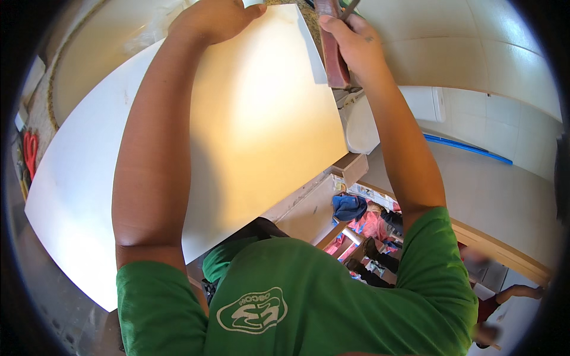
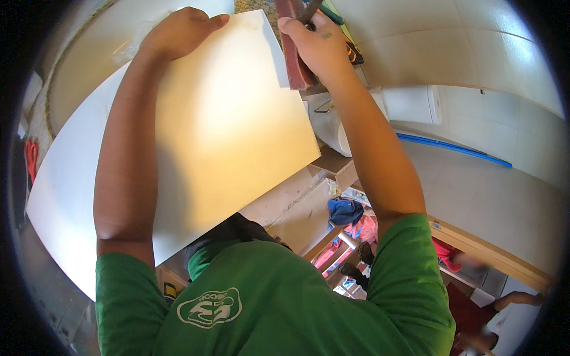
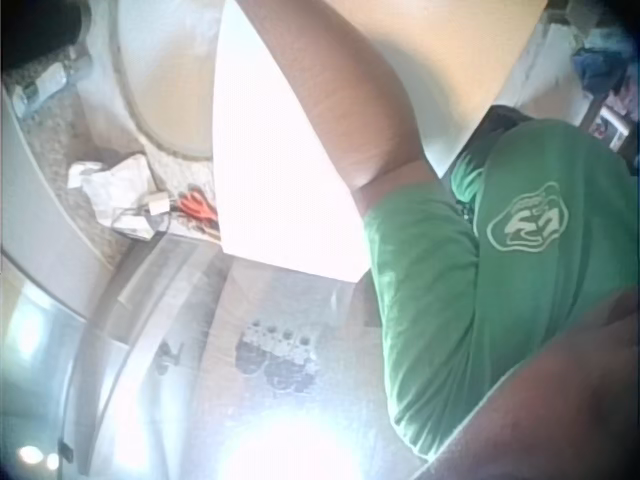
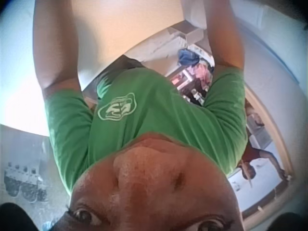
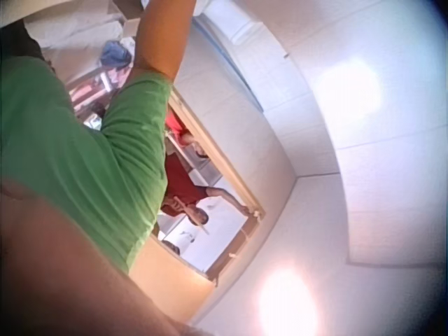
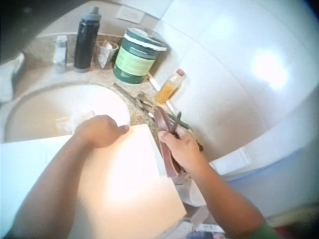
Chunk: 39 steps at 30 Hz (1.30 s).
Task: The person sands a white rectangular board using a sanding block and a utility knife. They repeatedly rub the board's surface and edges, flip it over, and scrape the edges with the knife.
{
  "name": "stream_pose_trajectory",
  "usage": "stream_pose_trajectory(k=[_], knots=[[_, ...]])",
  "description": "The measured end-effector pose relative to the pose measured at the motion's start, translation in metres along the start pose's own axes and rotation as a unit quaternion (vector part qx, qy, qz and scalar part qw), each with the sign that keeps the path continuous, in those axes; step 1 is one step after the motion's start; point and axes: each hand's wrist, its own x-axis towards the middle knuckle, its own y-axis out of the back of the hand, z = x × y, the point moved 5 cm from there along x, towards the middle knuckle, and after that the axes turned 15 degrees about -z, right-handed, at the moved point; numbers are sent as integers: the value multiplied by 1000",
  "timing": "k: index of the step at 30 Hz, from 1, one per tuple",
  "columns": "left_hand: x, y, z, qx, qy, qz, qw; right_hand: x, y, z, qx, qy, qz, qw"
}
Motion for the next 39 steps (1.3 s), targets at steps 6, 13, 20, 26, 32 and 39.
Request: stream_pose_trajectory(k=[6,13,20,26,32,39], knots=[[1,-2,-1,30,-7,2,1000,20,-16,-30,-262,18,-8,965],[-8,6,12,116,3,13,993,67,-33,-51,-380,80,63,919],[-22,11,22,117,3,12,993,58,-28,-49,-316,109,20,942],[-19,7,23,137,3,44,990,30,-25,-41,-335,76,25,939],[-27,8,26,127,-29,68,989,13,-24,-32,-333,95,25,938],[-23,7,25,100,-15,84,991,-11,-20,-15,-361,49,23,931]])
